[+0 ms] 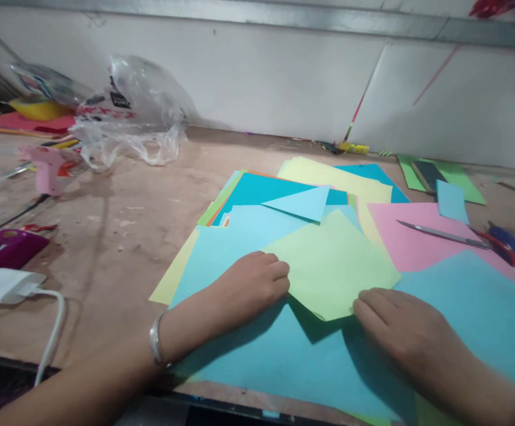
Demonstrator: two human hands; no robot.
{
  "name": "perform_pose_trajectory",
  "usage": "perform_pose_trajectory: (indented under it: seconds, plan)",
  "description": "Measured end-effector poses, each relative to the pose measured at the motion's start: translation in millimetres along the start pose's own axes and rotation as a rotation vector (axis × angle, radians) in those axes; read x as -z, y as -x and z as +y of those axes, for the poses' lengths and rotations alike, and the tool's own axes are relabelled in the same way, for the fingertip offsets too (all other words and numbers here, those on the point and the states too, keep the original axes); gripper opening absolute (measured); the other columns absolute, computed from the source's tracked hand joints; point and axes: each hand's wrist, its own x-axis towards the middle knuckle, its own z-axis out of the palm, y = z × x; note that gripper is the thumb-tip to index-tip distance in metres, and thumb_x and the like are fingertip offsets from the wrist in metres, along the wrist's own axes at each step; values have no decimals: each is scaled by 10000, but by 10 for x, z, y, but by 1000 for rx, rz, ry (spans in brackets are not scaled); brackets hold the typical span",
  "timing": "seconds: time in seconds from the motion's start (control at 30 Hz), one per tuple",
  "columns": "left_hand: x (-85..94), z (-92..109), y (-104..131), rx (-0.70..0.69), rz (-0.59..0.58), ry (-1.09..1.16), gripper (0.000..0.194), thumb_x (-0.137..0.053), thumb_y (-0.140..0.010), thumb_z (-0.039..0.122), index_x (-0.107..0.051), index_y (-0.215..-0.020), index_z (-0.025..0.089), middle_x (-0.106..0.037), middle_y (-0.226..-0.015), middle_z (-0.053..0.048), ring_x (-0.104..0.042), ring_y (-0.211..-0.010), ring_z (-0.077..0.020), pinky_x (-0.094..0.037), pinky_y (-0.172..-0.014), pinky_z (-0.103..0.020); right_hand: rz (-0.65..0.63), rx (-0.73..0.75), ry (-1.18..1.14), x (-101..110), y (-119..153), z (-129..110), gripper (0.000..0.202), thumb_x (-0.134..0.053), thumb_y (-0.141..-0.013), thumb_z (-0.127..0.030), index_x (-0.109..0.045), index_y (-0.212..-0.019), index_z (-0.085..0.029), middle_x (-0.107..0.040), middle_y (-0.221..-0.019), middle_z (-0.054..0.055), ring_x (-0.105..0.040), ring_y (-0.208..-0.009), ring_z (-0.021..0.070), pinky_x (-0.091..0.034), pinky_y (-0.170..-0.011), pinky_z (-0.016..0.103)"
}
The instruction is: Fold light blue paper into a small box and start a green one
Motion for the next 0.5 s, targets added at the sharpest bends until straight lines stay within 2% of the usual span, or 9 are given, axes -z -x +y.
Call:
perform_pose_trajectory:
  seconds: [0.1,0.23,0.3,0.4,0.5]
  plan:
    - [15,132,-4,-40,-44,-118,242,-467,-849,-7,-587,-727,164,-591,-733,-42,-536,-653,-197,-438,-608,-329,-42,-18,-120,-72,29,43,253,-412,-870,-5,-574,-781,-176,-555,-713,59,-482,-655,186,-360,-600,317]
    - [49,343,44,61,-92,-107,255,-467,-801,-41,-559,-706,177,-582,-721,-42,-522,-622,-214,-429,-564,-344,-65,-12,-264,-109,12,125,245,-406,-873,-8,-564,-815,-186,-592,-780,68,-523,-714,193,-396,-637,315]
    - [39,446,85,162,-107,-43,235,-485,-817,-30,-572,-730,170,-599,-762,-47,-543,-667,-218,-452,-603,-352,-72,-40,-298,-111,7,179,240,-388,-879,-27,-550,-806,-188,-586,-773,66,-526,-705,191,-392,-608,304]
    - [-1,562,134,390,-56,67,178,-518,-879,42,-611,-787,161,-619,-832,-55,-564,-755,-222,-467,-675,-364,-111,-106,-347,-134,15,241,214,-381,-913,-97,-513,-773,-191,-550,-742,48,-503,-654,171,-371,-560,283]
    - [-22,589,133,577,-8,123,208,-510,-934,154,-643,-775,170,-613,-783,-45,-562,-742,-217,-437,-644,-342,-122,-142,-427,-204,26,262,238,-369,-954,-148,-479,-750,-199,-526,-736,31,-488,-640,151,-372,-568,272]
